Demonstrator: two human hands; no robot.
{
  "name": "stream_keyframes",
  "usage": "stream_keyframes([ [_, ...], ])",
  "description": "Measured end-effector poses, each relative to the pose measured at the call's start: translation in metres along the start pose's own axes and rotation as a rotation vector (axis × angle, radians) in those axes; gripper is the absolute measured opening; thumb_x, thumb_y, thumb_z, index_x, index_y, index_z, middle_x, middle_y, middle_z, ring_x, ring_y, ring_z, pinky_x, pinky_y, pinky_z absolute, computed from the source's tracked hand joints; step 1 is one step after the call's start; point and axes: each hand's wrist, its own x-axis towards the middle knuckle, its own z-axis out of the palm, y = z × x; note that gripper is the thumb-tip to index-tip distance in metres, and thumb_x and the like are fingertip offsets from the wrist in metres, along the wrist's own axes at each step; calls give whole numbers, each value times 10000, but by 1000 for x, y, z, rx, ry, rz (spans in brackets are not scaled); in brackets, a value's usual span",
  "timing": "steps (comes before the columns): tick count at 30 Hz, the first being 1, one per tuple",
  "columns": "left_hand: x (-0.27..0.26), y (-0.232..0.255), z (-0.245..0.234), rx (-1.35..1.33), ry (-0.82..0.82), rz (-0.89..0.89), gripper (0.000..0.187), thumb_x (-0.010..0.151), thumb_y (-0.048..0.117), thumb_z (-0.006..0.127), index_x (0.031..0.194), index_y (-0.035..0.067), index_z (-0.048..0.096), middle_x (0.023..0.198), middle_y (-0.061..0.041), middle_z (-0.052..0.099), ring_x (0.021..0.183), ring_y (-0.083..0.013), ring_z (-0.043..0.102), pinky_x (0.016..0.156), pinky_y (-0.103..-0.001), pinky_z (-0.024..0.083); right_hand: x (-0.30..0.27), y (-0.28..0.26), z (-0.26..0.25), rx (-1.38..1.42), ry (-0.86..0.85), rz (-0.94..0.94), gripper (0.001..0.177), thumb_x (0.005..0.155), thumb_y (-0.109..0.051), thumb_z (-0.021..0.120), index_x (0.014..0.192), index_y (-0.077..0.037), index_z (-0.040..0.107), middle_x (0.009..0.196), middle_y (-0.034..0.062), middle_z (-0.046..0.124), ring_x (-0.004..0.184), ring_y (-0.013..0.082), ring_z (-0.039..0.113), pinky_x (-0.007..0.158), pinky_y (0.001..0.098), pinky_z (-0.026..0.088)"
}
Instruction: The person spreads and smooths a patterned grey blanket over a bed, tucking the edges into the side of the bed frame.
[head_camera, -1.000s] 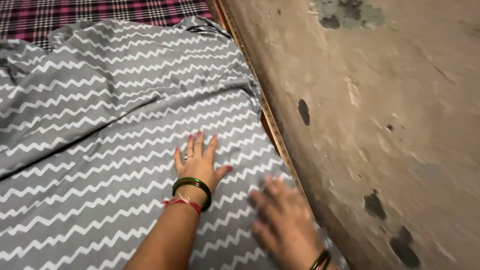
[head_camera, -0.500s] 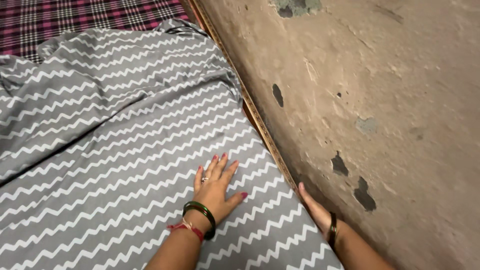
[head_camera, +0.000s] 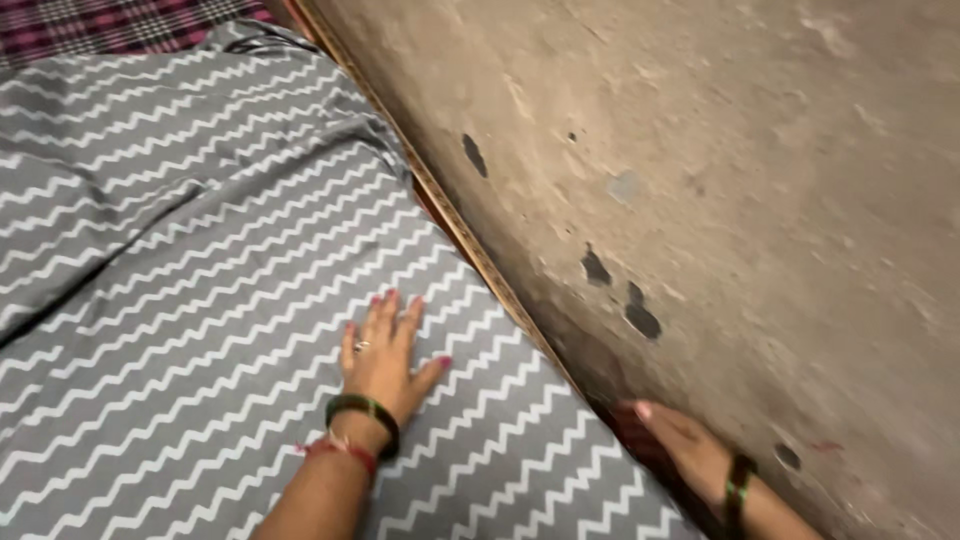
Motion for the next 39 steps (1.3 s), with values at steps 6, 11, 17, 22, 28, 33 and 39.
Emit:
stream_keyframes([
  [6, -78, 76, 3, -136, -113, 394, 817, 815, 450, 748, 1501, 153, 417, 1609, -149, 299, 1514, -322, 187, 1164, -572, 75, -67, 27, -6, -187, 40, 253, 498, 978, -456, 537, 1196, -50, 725, 1156, 91, 800, 1076, 195, 671, 1007, 344, 501],
  [11, -78, 122, 13, -206, -94, 604, 617, 883, 370, 712, 1417, 112, 539, 1551, -137, 444, 1506, -301, 297, 1211, -559, 126, -59, 26, 8, -297, 55, 361, 592, 1002, -516, 475, 1333, -77, 695, 1326, 86, 729, 1228, 201, 633, 1090, 344, 447],
  [17, -50, 182, 26, -63, -457, 589, 438, 945, 426, 610, 1296, 169, 660, 1413, -130, 577, 1413, -239, 445, 1236, -506, 152, -16, 168, -40, -487, -137, 249, 560, 985, -441, 472, 1426, -127, 613, 1484, 81, 613, 1369, 204, 540, 1172, 334, 362],
  [22, -28, 210, 57, 175, -723, 474, 333, 1005, 399, 508, 1141, 210, 746, 1175, -129, 735, 1171, -310, 660, 1093, -475, 434, 8, 252, -46, -455, -238, 192, 481, 976, -359, 490, 1371, -117, 622, 1430, 90, 623, 1323, 205, 537, 1138, 339, 373],
  [28, 6, 222, 98, 183, -667, 487, 267, 909, 315, 575, 1002, 193, 793, 1095, -144, 720, 1050, -374, 683, 936, -478, 536, 12, 227, -25, -117, -76, 67, 273, 989, -226, 555, 1082, -22, 711, 1029, 149, 756, 984, 229, 627, 911, 413, 518],
  [33, 9, 226, 82, 76, -728, 487, 203, 830, 312, 641, 901, 171, 768, 988, -111, 766, 972, -336, 719, 882, -459, 561, -43, 143, -16, -510, 86, 245, 177, 934, -269, 610, 982, -115, 683, 902, 110, 747, 861, 248, 691, 818, 405, 562],
  [39, 3, 222, 76, 207, -862, 557, 239, 864, 379, 644, 920, 185, 773, 1010, -121, 757, 978, -352, 709, 900, -475, 548, -79, 63, -6, -470, 54, 330, 325, 1005, -383, 537, 1224, -170, 648, 1110, 103, 726, 990, 248, 690, 915, 387, 541],
])
